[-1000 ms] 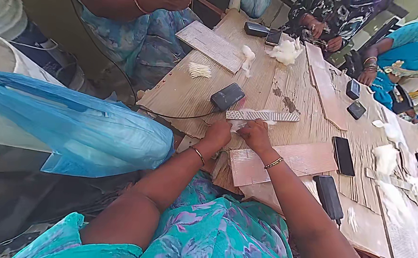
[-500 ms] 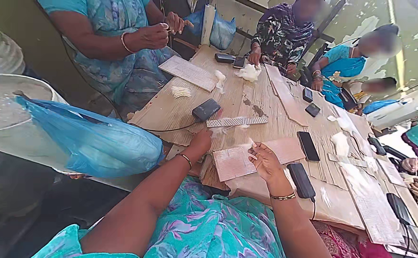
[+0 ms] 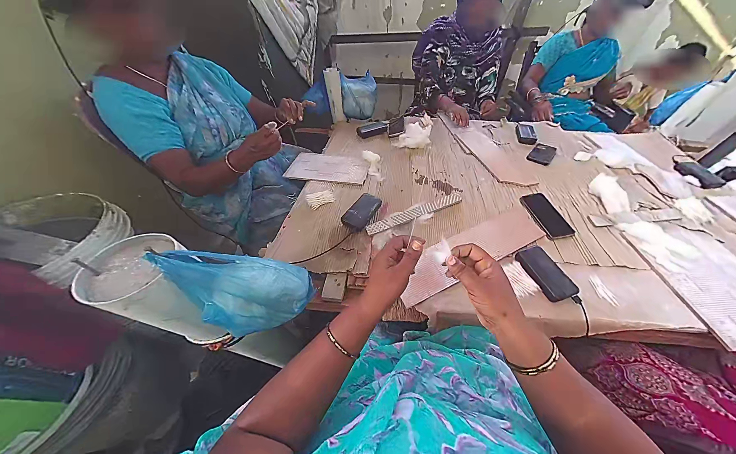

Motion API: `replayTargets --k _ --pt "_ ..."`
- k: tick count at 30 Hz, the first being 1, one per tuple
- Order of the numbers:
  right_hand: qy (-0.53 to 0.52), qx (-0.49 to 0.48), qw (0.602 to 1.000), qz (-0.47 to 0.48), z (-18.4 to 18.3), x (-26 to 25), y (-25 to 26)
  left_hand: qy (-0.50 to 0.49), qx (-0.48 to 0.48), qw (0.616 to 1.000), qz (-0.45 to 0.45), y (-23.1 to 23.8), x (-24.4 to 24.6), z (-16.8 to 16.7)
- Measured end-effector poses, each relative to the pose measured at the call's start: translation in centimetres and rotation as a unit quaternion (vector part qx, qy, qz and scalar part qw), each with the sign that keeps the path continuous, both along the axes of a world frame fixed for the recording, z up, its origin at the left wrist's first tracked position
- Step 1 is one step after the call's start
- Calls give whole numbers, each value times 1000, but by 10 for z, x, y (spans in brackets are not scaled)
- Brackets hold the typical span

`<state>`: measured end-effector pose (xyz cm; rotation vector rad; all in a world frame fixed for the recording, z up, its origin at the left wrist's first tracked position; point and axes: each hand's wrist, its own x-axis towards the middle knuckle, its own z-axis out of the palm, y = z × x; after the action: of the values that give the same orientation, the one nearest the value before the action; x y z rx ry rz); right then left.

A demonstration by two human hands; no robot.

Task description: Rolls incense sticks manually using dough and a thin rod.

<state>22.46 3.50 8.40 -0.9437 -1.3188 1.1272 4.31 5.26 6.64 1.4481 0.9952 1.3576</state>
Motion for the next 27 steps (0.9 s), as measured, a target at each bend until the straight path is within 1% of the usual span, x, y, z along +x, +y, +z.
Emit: replayTargets --k 4,6,7,10,11,13,16,17,18,20,22,25,27 --pt "36 -31 999 18 -2 6 -7 -30 -56 995 -81 -13 13 8" --pt "66 -57 996 16 -4 9 -7 -41 -76 992 -89 -16 20 9" --pt "86 -71 994 -2 -5 9 -7 -46 -79 993 -81 -17 23 8" --pt "143 -109 978 -106 -4 12 -4 -46 -87 993 -65 -16 28 7" --pt "152 -117 974 -118 -5 16 -1 -53 -95 992 -66 -15 30 7" --pt "147 -128 977 -83 -8 25 3 -60 -114 989 -74 -14 32 7" --pt "127 -150 980 44 -15 34 5 -57 -136 986 -79 -11 38 4" --pt "122 -154 978 74 -17 36 5 -52 -138 986 -76 -9 40 2" --pt "121 -150 978 84 -21 37 6 -46 -140 986 -71 -7 41 1" --pt "131 -139 981 42 -27 36 9 -35 -146 987 -59 -4 44 -2" --pt "144 -150 978 8 -32 39 14 -30 -156 986 -50 0 46 -5" --pt "186 -187 965 -1 -34 45 19 -44 -175 983 -45 5 51 -9" --pt "185 -187 965 17 -38 48 21 -41 -191 979 -51 8 53 -11"
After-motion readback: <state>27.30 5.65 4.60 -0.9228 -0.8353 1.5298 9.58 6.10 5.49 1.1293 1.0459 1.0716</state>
